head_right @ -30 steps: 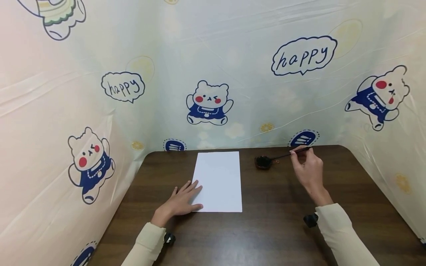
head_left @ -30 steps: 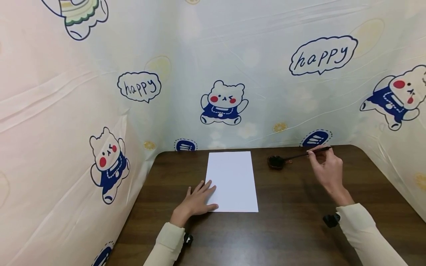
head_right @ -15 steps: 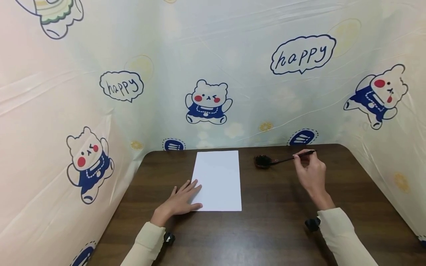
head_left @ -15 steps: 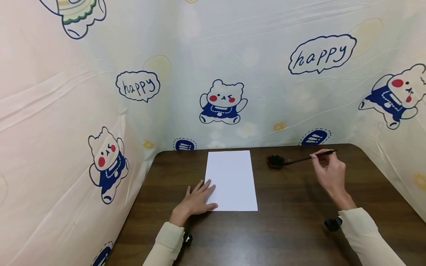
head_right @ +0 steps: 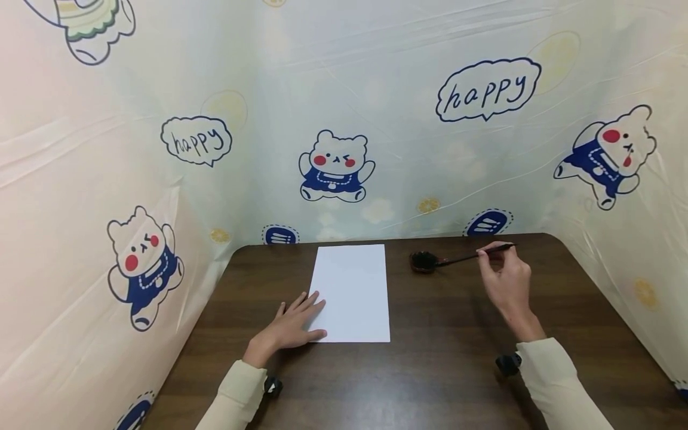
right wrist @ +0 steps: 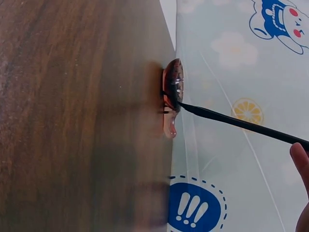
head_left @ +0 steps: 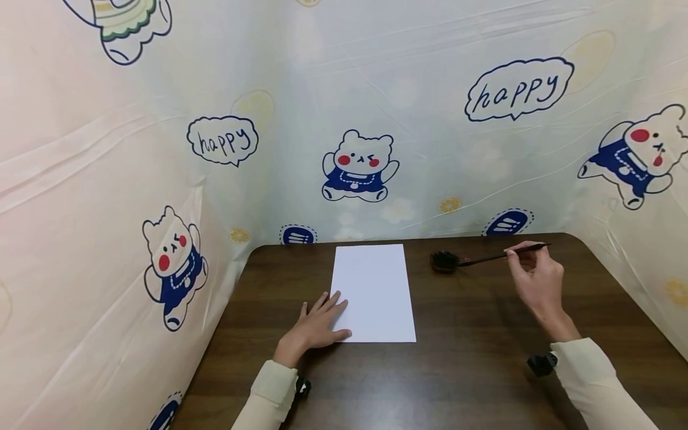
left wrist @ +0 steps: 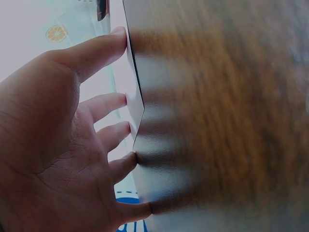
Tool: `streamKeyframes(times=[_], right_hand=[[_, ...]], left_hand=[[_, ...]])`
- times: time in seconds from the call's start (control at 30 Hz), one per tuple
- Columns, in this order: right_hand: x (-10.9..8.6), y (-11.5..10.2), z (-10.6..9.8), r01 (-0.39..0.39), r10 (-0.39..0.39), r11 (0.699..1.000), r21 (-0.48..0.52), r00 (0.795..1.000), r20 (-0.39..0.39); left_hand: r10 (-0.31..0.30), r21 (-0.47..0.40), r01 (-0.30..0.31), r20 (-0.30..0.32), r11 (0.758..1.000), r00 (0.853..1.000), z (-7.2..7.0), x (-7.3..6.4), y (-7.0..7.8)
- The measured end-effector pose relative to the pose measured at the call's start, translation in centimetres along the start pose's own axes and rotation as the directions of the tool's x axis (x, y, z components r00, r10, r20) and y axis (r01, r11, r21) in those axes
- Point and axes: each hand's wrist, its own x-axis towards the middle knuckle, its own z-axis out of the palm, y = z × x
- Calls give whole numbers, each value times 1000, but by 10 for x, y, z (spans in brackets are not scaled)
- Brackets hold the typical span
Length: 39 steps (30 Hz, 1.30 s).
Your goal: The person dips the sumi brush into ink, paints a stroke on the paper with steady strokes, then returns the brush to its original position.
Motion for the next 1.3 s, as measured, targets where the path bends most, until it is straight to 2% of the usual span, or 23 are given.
streamKeyframes(times=[0.17,0.33,0.73,1.3], right_hand=[[2,-6,-1,4,-3,1000,27,1000,-22],[0,-7,3,-15,16,999,48,1000,-8],[-18,-3,9,-56,55,998,5,998,17],[-18,-6,7,-30,30,999,15,1000,-1]], left_hand=[[3,-1,-3,-8,1000,1000,0,0,1],[2,-2,-2,-4,1000,1000,-1,-1,2],[1,1,-1,-3,1000,1000,2,0,1],[-2,-10,2,-5,1000,1000,-1,-2,1]])
